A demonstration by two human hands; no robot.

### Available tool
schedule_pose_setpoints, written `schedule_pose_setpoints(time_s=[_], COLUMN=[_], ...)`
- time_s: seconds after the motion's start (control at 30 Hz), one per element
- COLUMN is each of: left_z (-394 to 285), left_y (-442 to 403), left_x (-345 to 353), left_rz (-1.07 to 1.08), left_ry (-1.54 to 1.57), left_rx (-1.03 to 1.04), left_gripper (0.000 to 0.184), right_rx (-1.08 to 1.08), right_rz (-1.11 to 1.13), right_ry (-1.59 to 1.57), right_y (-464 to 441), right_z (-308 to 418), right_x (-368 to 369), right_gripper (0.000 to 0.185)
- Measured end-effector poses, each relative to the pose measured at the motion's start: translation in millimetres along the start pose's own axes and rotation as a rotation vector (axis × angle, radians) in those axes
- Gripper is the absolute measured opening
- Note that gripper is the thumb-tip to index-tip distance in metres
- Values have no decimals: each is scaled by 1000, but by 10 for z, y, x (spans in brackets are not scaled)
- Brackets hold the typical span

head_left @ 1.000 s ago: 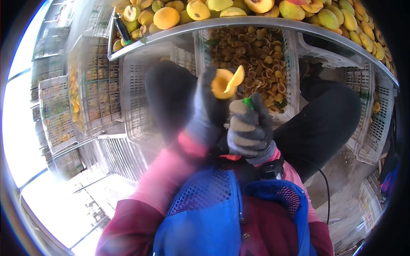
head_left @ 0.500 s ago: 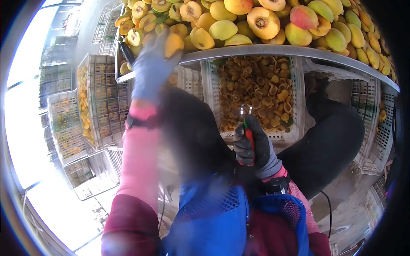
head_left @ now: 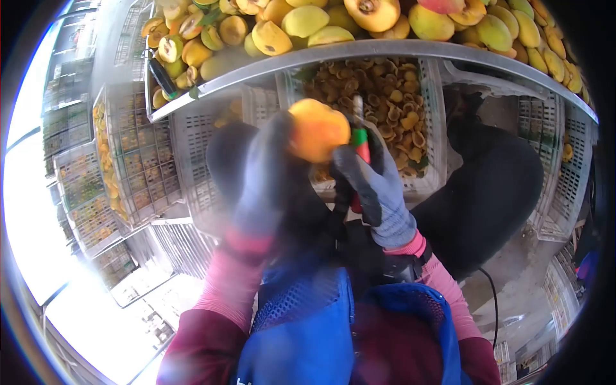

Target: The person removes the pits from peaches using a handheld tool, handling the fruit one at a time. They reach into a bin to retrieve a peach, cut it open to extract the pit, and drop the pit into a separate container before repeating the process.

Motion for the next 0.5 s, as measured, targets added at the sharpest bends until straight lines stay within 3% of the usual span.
schedule_pose_setpoints(time_s=[0.07, 0.13, 0.2, 0.27, 0.3, 0.33, 0.37, 0.47, 0.5], left_z=[-47, -172, -235, -351, -447, -485, -520, -535, -478], left_y=[126, 162, 121, 85, 46, 27, 17, 22, -41], left_x=[150, 136, 67, 50, 35, 20, 5, 37, -104], left_rz=[-131, -34, 62, 100, 114, 112, 108, -118, -124], left_ry=[-467, -746, -786, -828, -960, -896, -831, -601, -757], left_rx=[184, 408, 578, 640, 703, 690, 673, 385, 517], left_gripper=[60, 51, 54, 52, 50, 48, 47, 29, 27], right_rx=[120, 236, 256, 202, 174, 142, -62, -479, -408], right_rz=[86, 266, 387, 304, 263, 221, 318, 308, 307], right_ry=[38, -127, -312, -141, -56, 28, 97, 60, -2], right_y=[-9, -56, -30, -21, -22, -51, -138, -304, -291], right_z=[144, 59, 82, 207, 289, 347, 424, 305, 315], right_x=[62, 24, 146, 183, 209, 226, 253, 523, 546], right_gripper=[41, 38, 42, 41, 41, 41, 44, 46, 43])
Point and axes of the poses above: each hand's wrist, its own y-axis away from the middle knuckle, its own x-axis out of the palm, z = x × y, the point moved 3 cm from there along -y, towards the middle knuckle, and after that the axes turned 6 degrees about y, right-handed, at the moved point
